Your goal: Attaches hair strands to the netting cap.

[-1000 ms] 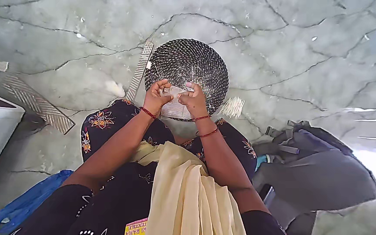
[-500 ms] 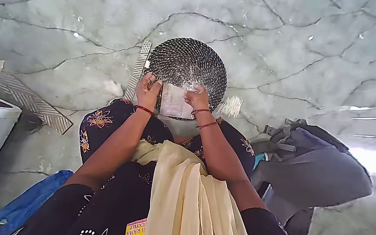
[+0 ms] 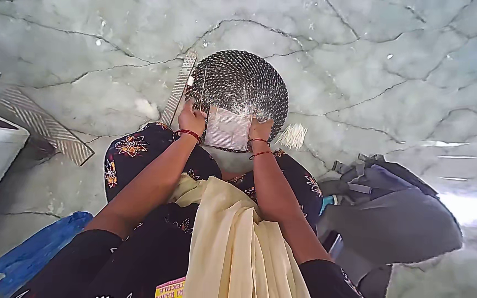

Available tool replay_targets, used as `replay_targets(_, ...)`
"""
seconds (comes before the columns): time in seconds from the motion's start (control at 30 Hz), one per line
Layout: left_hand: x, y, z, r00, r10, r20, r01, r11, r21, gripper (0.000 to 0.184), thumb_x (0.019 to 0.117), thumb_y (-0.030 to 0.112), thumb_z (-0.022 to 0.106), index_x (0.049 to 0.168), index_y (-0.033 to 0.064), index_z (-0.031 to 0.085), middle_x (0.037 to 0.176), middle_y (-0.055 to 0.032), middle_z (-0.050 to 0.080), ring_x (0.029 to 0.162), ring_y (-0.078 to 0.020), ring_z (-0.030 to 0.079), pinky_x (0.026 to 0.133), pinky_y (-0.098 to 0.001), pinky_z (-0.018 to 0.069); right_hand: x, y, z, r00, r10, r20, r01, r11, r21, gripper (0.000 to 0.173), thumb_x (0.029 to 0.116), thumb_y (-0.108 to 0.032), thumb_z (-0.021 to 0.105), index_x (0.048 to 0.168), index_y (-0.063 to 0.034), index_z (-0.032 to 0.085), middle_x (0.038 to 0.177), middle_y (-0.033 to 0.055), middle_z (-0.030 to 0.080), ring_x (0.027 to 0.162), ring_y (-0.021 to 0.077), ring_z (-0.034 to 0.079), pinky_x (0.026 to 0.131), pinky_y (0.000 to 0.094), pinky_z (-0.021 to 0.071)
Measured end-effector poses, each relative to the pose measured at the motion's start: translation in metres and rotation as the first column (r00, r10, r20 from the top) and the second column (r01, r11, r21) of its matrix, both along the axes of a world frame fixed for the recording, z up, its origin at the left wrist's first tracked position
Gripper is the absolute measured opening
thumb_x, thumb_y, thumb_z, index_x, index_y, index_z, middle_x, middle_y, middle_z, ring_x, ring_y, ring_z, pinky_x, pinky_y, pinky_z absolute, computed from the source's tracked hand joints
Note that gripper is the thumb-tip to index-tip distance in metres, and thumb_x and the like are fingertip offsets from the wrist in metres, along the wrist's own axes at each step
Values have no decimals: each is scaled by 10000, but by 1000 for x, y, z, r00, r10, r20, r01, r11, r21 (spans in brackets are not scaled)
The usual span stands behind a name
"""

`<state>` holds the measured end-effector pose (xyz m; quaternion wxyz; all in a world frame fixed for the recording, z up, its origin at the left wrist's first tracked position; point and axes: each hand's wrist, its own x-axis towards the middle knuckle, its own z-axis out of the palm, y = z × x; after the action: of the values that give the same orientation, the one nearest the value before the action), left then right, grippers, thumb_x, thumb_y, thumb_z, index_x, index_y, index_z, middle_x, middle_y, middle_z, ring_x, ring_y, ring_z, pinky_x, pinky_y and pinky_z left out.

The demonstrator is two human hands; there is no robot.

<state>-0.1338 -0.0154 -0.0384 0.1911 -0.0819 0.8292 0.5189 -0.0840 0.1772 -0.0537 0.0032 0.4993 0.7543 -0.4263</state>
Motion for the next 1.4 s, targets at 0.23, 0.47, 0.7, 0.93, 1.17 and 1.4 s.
replay_targets(0.23,-7,25,-1,893,-11,450,115,972,-203,410,1064,236,581,1317,-86,606,1396,-268,583,1280,-375,584,1069,-553,468,-2,-11,12,855,324,406,-369,929,36,659,1024,-287,589,1531,41,326,1304,295,635,1211,420,646,997,582,511)
replay_targets(0.47,-5,33,-15,936,-30,350,92,982,-164,321,1045,179,584,1221,-79,656,1303,-288,634,1265,-409,590,1063,-606,443,-4,-9,15,903,268,335,-276,961,-26,670,989,-209,608,1541,26,310,1294,304,627,1206,428,638,982,580,514)
replay_targets(0.7,-22,31,-28,981,9,195,5,998,-70,299,1057,121,534,1281,-31,660,1283,-226,667,1197,-323,635,1050,-503,472,-13,8,-3,964,262,40,-260,965,-32,808,968,-110,630,1621,6,168,1452,275,547,1311,408,571,1075,550,466)
replay_targets(0.93,-25,32,-19,937,-339,83,345,864,-366,323,1073,104,478,1294,9,693,1402,-225,627,1383,-372,543,1182,-537,382,-11,12,7,967,236,94,-240,970,35,751,1001,-167,609,1609,15,206,1484,301,500,1347,415,539,1103,559,442)
replay_targets(1.17,-27,35,-40,900,-433,61,413,797,-440,325,1053,50,475,1292,-6,689,1399,-269,606,1366,-428,543,1150,-582,412,-10,16,14,970,205,129,-213,976,51,714,1008,-199,617,1598,-6,263,1414,290,564,1298,417,578,1066,559,467)
replay_targets(1.4,-28,39,-48,891,-447,81,439,802,-406,309,1051,57,490,1266,-6,704,1393,-271,610,1378,-420,535,1171,-572,394,-13,19,10,958,246,148,-257,965,61,663,1017,-233,604,1571,8,330,1434,287,550,1315,411,566,1080,567,453)
